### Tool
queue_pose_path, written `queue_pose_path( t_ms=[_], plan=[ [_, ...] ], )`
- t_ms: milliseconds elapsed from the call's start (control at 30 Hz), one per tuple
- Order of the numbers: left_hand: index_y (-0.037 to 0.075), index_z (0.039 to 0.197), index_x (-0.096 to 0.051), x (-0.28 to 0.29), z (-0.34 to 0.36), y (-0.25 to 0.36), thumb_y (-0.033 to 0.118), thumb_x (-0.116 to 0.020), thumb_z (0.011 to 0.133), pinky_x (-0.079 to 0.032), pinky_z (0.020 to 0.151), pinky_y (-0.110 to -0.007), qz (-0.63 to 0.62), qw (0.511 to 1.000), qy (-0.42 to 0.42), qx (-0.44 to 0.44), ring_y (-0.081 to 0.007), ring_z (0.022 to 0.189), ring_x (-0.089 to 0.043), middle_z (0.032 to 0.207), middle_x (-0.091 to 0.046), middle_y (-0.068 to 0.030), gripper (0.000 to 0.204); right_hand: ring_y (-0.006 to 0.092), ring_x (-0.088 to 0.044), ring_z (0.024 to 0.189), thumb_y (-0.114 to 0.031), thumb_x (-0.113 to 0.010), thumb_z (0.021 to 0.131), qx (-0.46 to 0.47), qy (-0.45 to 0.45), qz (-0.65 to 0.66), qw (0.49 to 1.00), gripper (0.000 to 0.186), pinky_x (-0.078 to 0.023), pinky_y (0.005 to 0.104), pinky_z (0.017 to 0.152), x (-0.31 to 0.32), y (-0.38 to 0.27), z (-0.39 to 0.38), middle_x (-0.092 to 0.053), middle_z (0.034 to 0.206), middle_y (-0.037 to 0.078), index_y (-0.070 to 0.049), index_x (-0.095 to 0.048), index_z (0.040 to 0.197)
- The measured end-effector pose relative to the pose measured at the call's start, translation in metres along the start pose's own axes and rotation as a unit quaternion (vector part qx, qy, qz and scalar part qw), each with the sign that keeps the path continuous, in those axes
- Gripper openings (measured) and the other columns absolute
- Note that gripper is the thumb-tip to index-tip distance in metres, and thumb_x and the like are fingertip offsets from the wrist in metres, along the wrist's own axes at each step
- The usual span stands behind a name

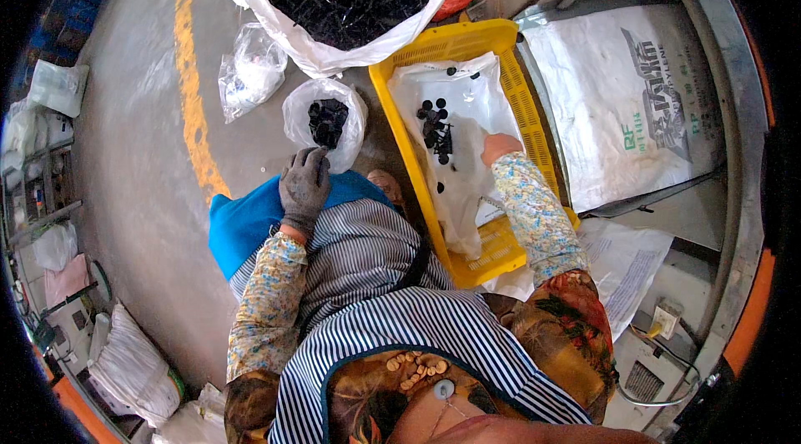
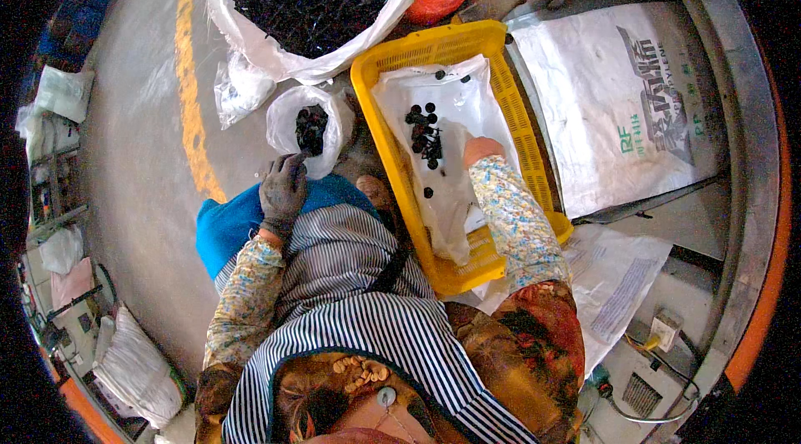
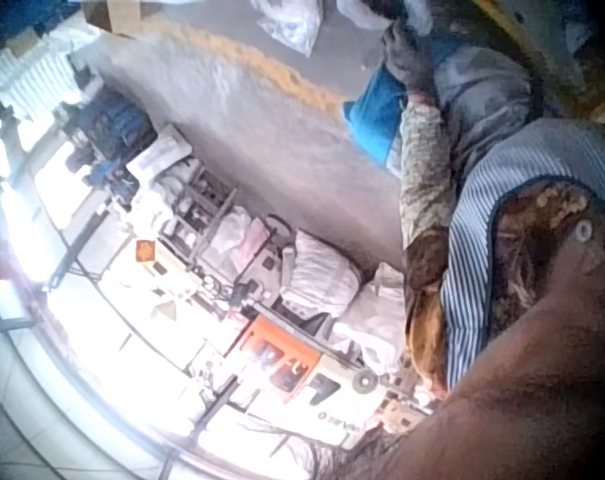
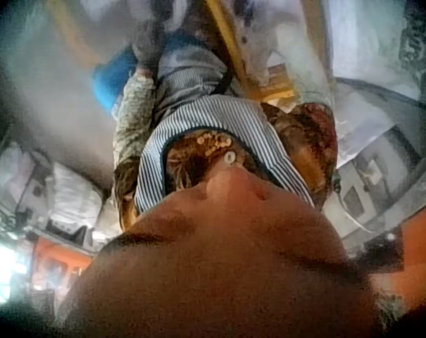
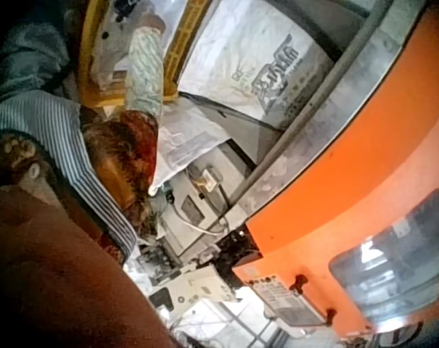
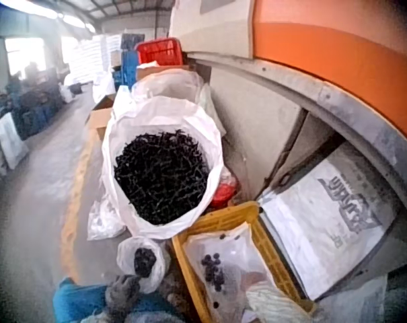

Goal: The person scoops small black fasteners from a large white sack into a yellow tray, then transfers them into a smaller plastic bag. The person repeats this process, handling the fasteners by hand and using a scoop to move them between containers.

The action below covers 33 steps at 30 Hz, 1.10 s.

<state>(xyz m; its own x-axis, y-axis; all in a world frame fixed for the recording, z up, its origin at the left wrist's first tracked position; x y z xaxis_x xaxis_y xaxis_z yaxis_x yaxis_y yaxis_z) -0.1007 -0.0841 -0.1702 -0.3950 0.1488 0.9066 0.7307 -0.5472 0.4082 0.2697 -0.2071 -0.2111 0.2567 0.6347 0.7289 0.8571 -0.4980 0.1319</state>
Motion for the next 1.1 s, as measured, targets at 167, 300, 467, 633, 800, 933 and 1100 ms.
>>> queue_pose_path(
  t_ms=[167, 300, 467, 633, 800, 933, 1100],
  plan=[
    [0.011, 0.11, -0.062, -0.001, 0.0, 0.0, 0.019, -0.057, 0.086, -0.046, 0.087, -0.043, -0.007, 1.0, -0.001, -0.002, -0.031, 0.101, -0.057, 0.107, -0.062, -0.0094, 0.025, 0.0339, -0.066, 0.097, -0.021, -0.055, 0.083, -0.034, 0.066, 0.015, 0.997, 0.03, -0.053, 0.0425, 0.085, 0.037, 0.015, 0.014, -0.068, 0.105, 0.019, -0.004, -0.07, 0.102],
    [0.012, 0.109, -0.062, -0.007, 0.0, -0.007, 0.018, -0.057, 0.086, -0.046, 0.087, -0.043, -0.01, 1.0, -0.002, 0.004, -0.0303, 0.101, -0.057, 0.106, -0.062, -0.0093, 0.024, 0.0317, -0.065, 0.101, -0.02, -0.046, 0.088, -0.062, 0.113, -0.013, 0.992, 0.033, -0.053, 0.0441, 0.084, 0.038, 0.024, 0.076, -0.066, 0.111, 0.018, -0.005, -0.07, 0.106],
    [0.013, 0.11, -0.062, -0.006, 0.0, -0.007, 0.018, -0.057, 0.086, -0.046, 0.085, -0.043, -0.021, 1.0, -0.003, 0.01, -0.0299, 0.1, -0.057, 0.105, -0.062, -0.0088, 0.025, 0.0314, -0.066, 0.101, -0.018, -0.051, 0.087, -0.035, 0.169, -0.08, 0.982, 0.03, -0.053, 0.0451, 0.082, -0.005, 0.039, 0.16, -0.067, 0.109, 0.016, -0.007, -0.071, 0.106],
    [0.012, 0.11, -0.062, -0.003, 0.0, -0.005, 0.019, -0.057, 0.086, -0.046, 0.082, -0.043, -0.032, 0.999, -0.004, 0.013, -0.0303, 0.1, -0.057, 0.105, -0.062, -0.0088, 0.025, 0.0321, -0.067, 0.094, -0.019, -0.057, 0.084, 0.037, 0.112, -0.177, 0.977, 0.023, -0.054, 0.046, 0.076, 0.004, 0.008, 0.101, -0.069, 0.102, 0.015, -0.006, -0.073, 0.096],
    [0.012, 0.108, -0.061, -0.004, -0.001, -0.005, 0.018, -0.057, 0.086, -0.046, 0.081, -0.043, -0.025, 1.0, 0.004, 0.004, -0.03, 0.098, -0.058, 0.104, -0.062, -0.009, 0.024, 0.0329, -0.067, 0.084, -0.03, -0.061, 0.082, 0.06, 0.152, -0.056, 0.985, 0.03, -0.053, 0.045, 0.071, 0.013, 0.032, 0.0, -0.068, 0.094, 0.018, -0.003, -0.07, 0.091],
    [0.01, 0.107, -0.062, -0.003, -0.001, -0.002, 0.018, -0.056, 0.086, -0.047, 0.082, -0.044, -0.025, 1.0, 0.006, 0.0, -0.032, 0.097, -0.059, 0.104, -0.062, -0.011, 0.023, 0.0341, -0.064, 0.074, -0.041, -0.059, 0.083, 0.009, 0.127, 0.116, 0.985, 0.042, -0.051, 0.0454, 0.071, -0.085, 0.108, -0.018, -0.067, 0.083, 0.019, -0.001, -0.068, 0.092],
    [0.01, 0.107, -0.062, -0.005, 0.0, -0.004, 0.018, -0.056, 0.086, -0.047, 0.083, -0.044, -0.031, 1.0, 0.004, 0.0, -0.0324, 0.095, -0.059, 0.104, -0.062, -0.0106, 0.023, 0.0199, -0.058, 0.051, -0.048, -0.061, 0.084, -0.076, -0.03, 0.328, 0.941, 0.047, -0.046, 0.0361, 0.052, -0.217, 0.148, -0.073, -0.061, 0.058, 0.008, -0.002, -0.067, 0.072]
  ],
)
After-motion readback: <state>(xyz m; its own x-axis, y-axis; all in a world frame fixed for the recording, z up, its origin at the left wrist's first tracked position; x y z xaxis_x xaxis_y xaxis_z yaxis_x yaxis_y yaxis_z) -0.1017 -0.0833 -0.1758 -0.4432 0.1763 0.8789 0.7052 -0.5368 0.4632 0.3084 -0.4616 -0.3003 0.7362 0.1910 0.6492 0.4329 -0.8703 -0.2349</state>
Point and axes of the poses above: each hand's wrist, its own z-axis towards the middle knuckle, its own x-axis out of the back of the hand, y = z × x, the point moved 3 cm from there along z, towards the middle knuckle
